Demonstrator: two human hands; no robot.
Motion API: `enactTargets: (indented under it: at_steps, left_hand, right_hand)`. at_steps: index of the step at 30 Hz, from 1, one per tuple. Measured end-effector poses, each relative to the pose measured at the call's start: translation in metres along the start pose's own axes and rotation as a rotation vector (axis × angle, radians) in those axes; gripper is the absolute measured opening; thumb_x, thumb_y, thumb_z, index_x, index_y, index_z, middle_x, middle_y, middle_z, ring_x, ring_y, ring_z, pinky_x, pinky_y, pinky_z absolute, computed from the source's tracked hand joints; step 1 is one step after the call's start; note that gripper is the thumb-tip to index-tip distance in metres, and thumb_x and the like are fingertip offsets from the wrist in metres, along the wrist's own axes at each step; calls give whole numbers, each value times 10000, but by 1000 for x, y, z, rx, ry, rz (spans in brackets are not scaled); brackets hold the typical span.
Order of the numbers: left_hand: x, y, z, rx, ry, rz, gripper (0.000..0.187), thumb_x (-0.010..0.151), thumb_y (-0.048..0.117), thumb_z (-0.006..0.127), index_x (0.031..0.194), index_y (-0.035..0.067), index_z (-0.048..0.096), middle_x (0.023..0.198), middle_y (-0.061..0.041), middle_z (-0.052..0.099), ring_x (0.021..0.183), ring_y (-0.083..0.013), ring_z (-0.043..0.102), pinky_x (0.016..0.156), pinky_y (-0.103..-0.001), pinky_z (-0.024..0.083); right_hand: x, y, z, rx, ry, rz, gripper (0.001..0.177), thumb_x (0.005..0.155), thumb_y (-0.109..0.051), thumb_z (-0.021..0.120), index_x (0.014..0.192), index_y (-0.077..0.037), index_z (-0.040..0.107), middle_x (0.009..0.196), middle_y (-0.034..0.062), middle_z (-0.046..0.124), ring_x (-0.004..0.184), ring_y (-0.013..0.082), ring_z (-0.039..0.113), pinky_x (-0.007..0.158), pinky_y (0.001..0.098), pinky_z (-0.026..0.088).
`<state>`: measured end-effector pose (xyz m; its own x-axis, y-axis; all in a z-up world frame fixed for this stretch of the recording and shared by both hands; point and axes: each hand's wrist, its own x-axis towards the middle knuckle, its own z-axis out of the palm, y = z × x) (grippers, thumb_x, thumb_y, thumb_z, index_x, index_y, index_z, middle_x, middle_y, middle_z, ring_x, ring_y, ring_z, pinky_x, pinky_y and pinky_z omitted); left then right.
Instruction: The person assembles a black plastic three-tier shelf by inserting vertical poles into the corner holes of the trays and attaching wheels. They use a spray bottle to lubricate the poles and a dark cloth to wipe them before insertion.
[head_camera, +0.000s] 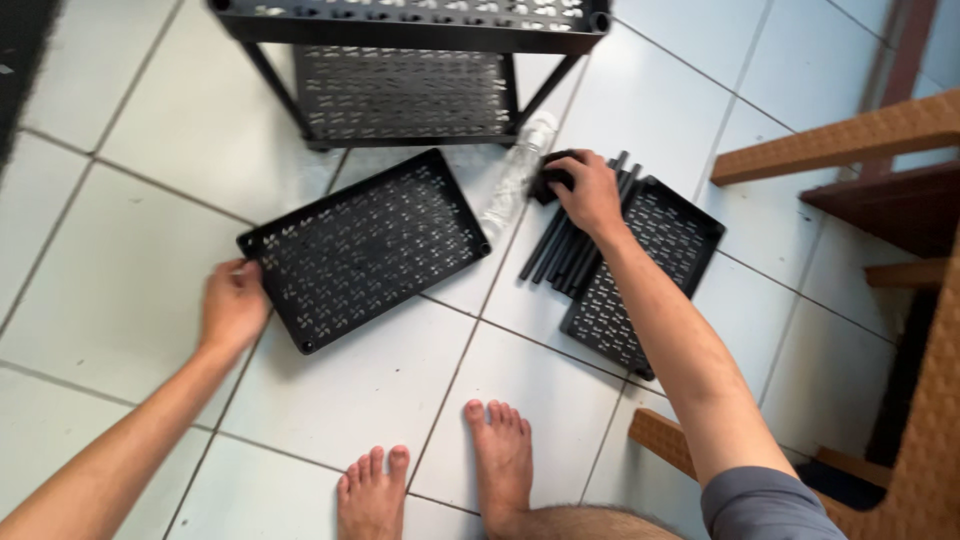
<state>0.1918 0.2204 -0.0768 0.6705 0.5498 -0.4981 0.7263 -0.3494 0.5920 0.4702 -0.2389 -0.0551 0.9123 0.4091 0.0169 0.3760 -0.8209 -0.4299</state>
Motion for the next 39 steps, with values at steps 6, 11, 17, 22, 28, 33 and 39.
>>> enactTargets:
  at_steps: [6, 11, 17, 22, 28, 33, 39]
  left_hand:
    - [7, -11, -5, 164, 72, 275, 521, 1002, 293, 658, 1379, -28, 497, 1156, -205, 579, 998, -362, 608, 889, -469, 489]
    - [-14, 13, 12, 245, 283, 552, 831, 879, 252, 773, 1511, -106, 370, 1274, -287, 477, 1115, -419, 530, 940, -481, 460]
    - [-19, 52, 3, 573, -36, 719, 537, 912, 140, 661, 1439, 127, 561, 1393, -143, 569, 1198, -346, 556, 1040, -454, 468]
    - [-22, 55, 11, 741, -97, 839, 544, 856, 258, 658, 1386, 165, 576, 1356, -126, 580, 1228, -348, 555, 980, -489, 481]
    - [-4, 31, 0, 913, -89, 740, 579, 889, 354, 630, 1447, 223, 543, 1413, -167, 545, 1235, -383, 551, 1010, -473, 495]
    - [26, 12, -12, 965, -56, 620, 641, 912, 429, 597, 1519, 250, 492, 1539, -178, 481, 1321, -379, 512, 1092, -478, 450]
    - [43, -4, -15, 1061, -49, 518, 795, 861, 510, 594, 1587, 292, 353, 1614, -216, 312, 1480, -377, 293, 1149, -514, 292]
  right_hand:
    - [-8, -4, -27, 79, 5, 106, 238, 911, -203, 750, 1142, -145, 747, 1125, 151, 689, 1140, 328, 601, 1043, 431, 464]
    - [-9, -28, -26, -203, 206, -130, 249, 870, -350, 773, 959, -117, 777, 1102, 204, 679, 1092, 362, 529, 931, 484, 382]
    - [31, -60, 16, -200, -37, 302, 635, 899, -636, 608, 925, -25, 777, 947, 181, 713, 1072, 340, 523, 949, 496, 358]
    - [45, -58, 21, -222, -150, 412, 736, 859, -693, 605, 903, 20, 780, 977, 201, 704, 1153, 386, 464, 1019, 540, 286]
    - [7, -70, -11, 102, 151, 346, 581, 716, -494, 773, 1054, -30, 683, 918, 123, 660, 992, 284, 473, 896, 420, 386]
    - [-33, -98, -33, 1, 101, 65, 655, 681, -414, 886, 1156, -34, 642, 1020, 136, 588, 924, 278, 463, 822, 380, 384]
    - [-43, -66, -38, -23, -209, 232, 838, 576, -277, 905, 1272, -8, 522, 1159, 221, 646, 1087, 386, 611, 884, 487, 498]
